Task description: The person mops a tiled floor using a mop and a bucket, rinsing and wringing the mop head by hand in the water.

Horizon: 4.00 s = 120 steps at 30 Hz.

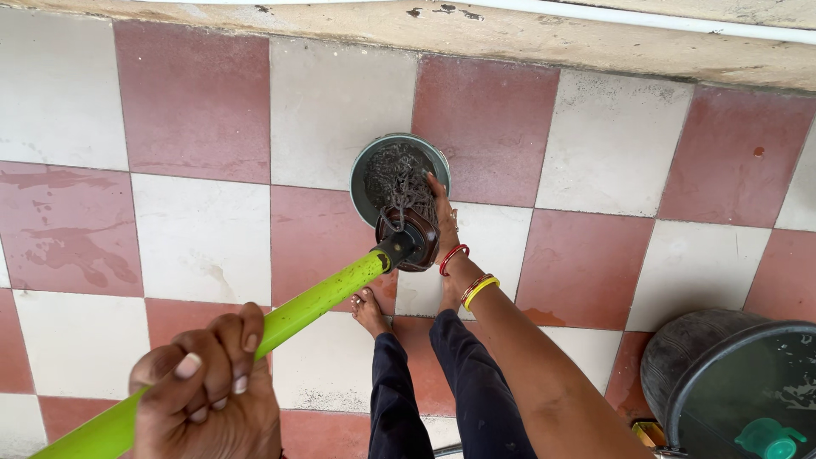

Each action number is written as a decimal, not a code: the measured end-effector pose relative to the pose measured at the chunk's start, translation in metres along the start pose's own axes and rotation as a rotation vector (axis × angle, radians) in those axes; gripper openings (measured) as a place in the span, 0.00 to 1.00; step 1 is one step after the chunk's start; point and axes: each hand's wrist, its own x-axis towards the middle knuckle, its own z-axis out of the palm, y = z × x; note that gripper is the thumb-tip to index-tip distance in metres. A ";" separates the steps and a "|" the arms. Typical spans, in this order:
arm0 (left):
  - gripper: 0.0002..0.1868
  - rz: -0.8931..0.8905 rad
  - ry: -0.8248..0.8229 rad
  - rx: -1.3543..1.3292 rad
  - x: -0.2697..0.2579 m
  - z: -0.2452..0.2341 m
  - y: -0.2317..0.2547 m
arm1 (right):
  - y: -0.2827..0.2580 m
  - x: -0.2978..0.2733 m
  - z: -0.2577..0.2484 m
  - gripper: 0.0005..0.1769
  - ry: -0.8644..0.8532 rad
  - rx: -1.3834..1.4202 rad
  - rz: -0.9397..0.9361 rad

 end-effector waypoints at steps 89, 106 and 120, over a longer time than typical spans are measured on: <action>0.22 0.032 -0.285 0.245 -0.035 -0.040 -0.047 | 0.026 0.057 0.023 0.28 0.058 1.319 0.634; 0.22 0.157 0.045 0.112 -0.036 -0.077 -0.035 | 0.088 0.026 0.001 0.18 0.195 1.622 0.404; 0.21 0.102 -0.110 0.138 -0.044 -0.067 -0.032 | -0.034 0.059 0.000 0.46 -0.286 1.632 0.116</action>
